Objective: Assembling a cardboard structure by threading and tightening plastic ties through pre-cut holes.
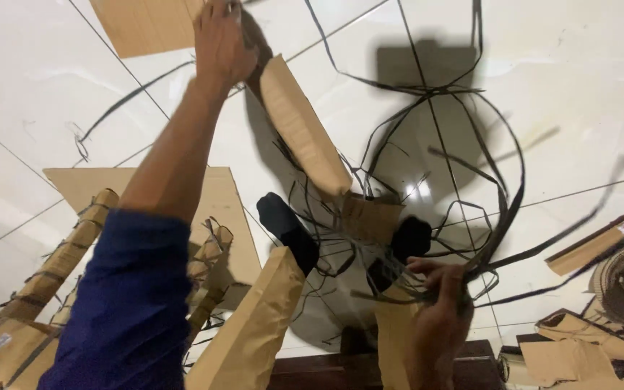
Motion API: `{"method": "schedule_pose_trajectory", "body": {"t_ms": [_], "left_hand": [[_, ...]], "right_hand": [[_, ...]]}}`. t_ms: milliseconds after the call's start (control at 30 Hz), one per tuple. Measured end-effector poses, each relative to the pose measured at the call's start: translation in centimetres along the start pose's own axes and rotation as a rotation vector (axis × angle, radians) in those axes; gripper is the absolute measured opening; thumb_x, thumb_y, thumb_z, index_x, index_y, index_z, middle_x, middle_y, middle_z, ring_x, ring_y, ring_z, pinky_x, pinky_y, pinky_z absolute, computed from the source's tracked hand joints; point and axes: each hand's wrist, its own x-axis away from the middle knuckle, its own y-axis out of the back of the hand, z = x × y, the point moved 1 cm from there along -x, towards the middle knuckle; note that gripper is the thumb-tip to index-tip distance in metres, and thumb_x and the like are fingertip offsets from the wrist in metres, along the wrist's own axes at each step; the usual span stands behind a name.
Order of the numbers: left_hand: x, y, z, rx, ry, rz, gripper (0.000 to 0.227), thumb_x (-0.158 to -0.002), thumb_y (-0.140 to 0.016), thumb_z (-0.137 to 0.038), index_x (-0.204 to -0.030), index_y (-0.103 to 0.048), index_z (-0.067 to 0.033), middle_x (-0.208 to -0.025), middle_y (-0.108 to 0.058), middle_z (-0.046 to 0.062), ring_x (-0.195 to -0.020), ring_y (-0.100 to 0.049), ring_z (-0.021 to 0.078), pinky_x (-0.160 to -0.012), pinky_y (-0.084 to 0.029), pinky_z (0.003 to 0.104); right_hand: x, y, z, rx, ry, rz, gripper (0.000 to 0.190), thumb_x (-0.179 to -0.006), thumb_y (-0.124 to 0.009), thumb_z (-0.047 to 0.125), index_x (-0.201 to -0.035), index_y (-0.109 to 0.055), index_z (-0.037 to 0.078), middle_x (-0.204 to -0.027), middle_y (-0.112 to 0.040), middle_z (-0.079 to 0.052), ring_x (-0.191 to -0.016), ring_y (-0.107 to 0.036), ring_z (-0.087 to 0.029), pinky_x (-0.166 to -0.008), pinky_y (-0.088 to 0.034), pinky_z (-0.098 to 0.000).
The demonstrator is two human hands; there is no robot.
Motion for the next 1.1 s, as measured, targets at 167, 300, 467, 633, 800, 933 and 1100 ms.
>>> {"method": "schedule_pose_trajectory", "body": {"t_ms": [167,300,467,633,800,933,1100], "left_hand": [[4.5,9.4,-7.8,0.765,0.225,-0.135,0.047,-0.099,-0.045,-0.036,-0.126,-0.062,-0.0006,-0.125,-0.065,0.025,-0.114,-0.063,0.0400,-0.103,-0.048,0.058],[10.7,17.6,-16.3,0.861,0.536,-0.169,0.025,-0.087,-0.064,-0.002,-0.111,-0.072,-0.0026,-0.113,-0.076,0.014,-0.107,-0.072,0.0263,-0.120,-0.038,0.056],[18.2,23.0,-25.4,1.121,1.104,-0.197,0.014,-0.091,-0.065,0.002,-0.083,-0.070,-0.0080,-0.091,-0.078,0.013,-0.096,-0.072,0.0244,-0.093,-0.053,0.040],[24.6,25.2,-33.2,1.395,1.266,-0.169,0.013,-0.093,-0.069,0.000,-0.093,-0.078,-0.0094,-0.086,-0.078,0.005,-0.084,-0.067,0.0131,-0.090,-0.054,0.032],[29.3,31.8,-40.0,1.603,1.394,-0.177,0.012,-0.092,-0.074,-0.002,-0.101,-0.079,-0.0095,-0.088,-0.078,0.002,-0.077,-0.065,0.0075,-0.080,-0.056,0.027],[31.8,39.8,-43.2,1.649,1.452,-0.250,0.018,-0.093,-0.070,-0.002,-0.106,-0.077,-0.0121,-0.093,-0.079,0.003,-0.081,-0.066,0.0074,-0.083,-0.056,0.027],[37.8,45.6,-45.3,1.791,1.523,-0.481,0.017,-0.090,-0.071,-0.005,-0.107,-0.072,-0.0042,-0.098,-0.077,0.007,-0.084,-0.069,0.0135,-0.074,-0.056,0.025]], "right_hand": [[0.8,-1.4,-0.7,-0.356,-0.106,0.067,0.036,-0.112,-0.046,0.035,-0.086,-0.054,0.012,-0.061,-0.038,0.002,-0.053,-0.037,-0.012,-0.055,-0.043,-0.0334],[-1.0,-3.2,-3.9,-0.331,-0.077,0.104,0.036,-0.110,-0.048,0.034,-0.081,-0.051,0.014,-0.059,-0.030,0.004,-0.047,-0.029,-0.008,-0.038,-0.029,-0.0270],[-6.5,-2.6,-14.0,0.389,0.045,-0.130,0.058,-0.100,-0.065,0.047,-0.129,-0.048,0.000,-0.116,-0.058,-0.023,-0.118,-0.059,-0.036,-0.107,-0.043,-0.0528],[3.2,0.4,-7.6,0.673,0.311,0.085,0.078,-0.088,-0.064,0.037,-0.144,-0.037,-0.011,-0.139,-0.044,-0.040,-0.131,-0.044,-0.056,-0.115,-0.032,-0.0635],[15.8,4.5,0.8,0.662,0.668,0.543,0.026,-0.102,-0.052,0.017,-0.117,-0.068,0.002,-0.113,-0.068,-0.021,-0.112,-0.064,-0.043,-0.102,-0.048,-0.0492],[20.1,10.3,0.6,1.021,0.868,0.708,0.023,-0.097,-0.051,0.014,-0.114,-0.066,0.020,-0.099,-0.068,-0.010,-0.081,-0.070,-0.039,-0.072,-0.056,-0.0503],[30.7,15.7,5.1,0.996,0.669,0.829,0.016,-0.097,-0.062,0.023,-0.097,-0.067,0.008,-0.082,-0.076,-0.011,-0.068,-0.070,-0.032,-0.062,-0.052,-0.0430]]}}
